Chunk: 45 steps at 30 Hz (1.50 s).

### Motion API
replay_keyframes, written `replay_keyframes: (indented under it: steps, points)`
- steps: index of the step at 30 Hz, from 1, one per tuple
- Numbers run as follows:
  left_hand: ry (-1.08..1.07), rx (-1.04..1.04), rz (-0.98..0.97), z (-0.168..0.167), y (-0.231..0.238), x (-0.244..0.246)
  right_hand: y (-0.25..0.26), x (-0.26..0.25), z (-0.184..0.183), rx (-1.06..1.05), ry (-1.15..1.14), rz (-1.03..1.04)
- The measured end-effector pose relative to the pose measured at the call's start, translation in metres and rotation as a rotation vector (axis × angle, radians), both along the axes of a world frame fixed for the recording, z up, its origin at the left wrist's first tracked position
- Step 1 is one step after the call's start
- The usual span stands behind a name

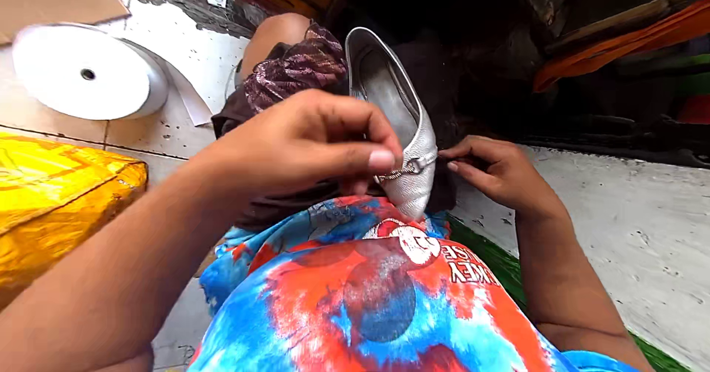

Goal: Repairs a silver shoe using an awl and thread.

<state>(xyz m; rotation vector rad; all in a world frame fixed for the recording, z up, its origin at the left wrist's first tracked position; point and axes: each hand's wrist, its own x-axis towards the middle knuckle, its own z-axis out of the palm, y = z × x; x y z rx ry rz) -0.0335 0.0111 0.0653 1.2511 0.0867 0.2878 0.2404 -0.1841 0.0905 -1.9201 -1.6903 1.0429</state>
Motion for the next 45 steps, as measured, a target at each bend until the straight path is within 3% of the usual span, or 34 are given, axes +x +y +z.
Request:
replay_keyframes:
  steps: [2,4,14,20,28,32,42,45]
  points:
    - [0.28,0.359,0.142,-0.01,-0.006,0.014,0.003,-0.014,-0.004,0.068,-0.104,0.018]
    - [0.469,0.517,0.117,-0.021,-0.015,0.028,0.004,-0.027,-0.005,0.133,-0.203,0.029]
    - [0.462,0.309,0.003,-0.027,-0.018,0.036,-0.002,-0.047,-0.004,0.274,-0.326,0.046]
    - [0.544,0.296,-0.114,-0.024,-0.014,0.043,0.0,-0.051,-0.011,0.308,-0.332,0.057]
    - [0.712,0.685,-0.149,-0.014,-0.014,0.037,0.029,-0.071,0.002,0.019,-0.293,0.11]
    - [0.69,0.773,-0.088,-0.007,-0.017,0.03,0.035,-0.055,-0.012,0.076,-0.152,0.117]
    - [0.562,0.917,-0.034,-0.01,-0.02,0.037,0.008,-0.045,-0.032,0.052,-0.251,-0.143]
    - [0.543,0.938,-0.019,-0.013,-0.018,0.036,-0.008,-0.022,-0.035,-0.001,-0.323,-0.288]
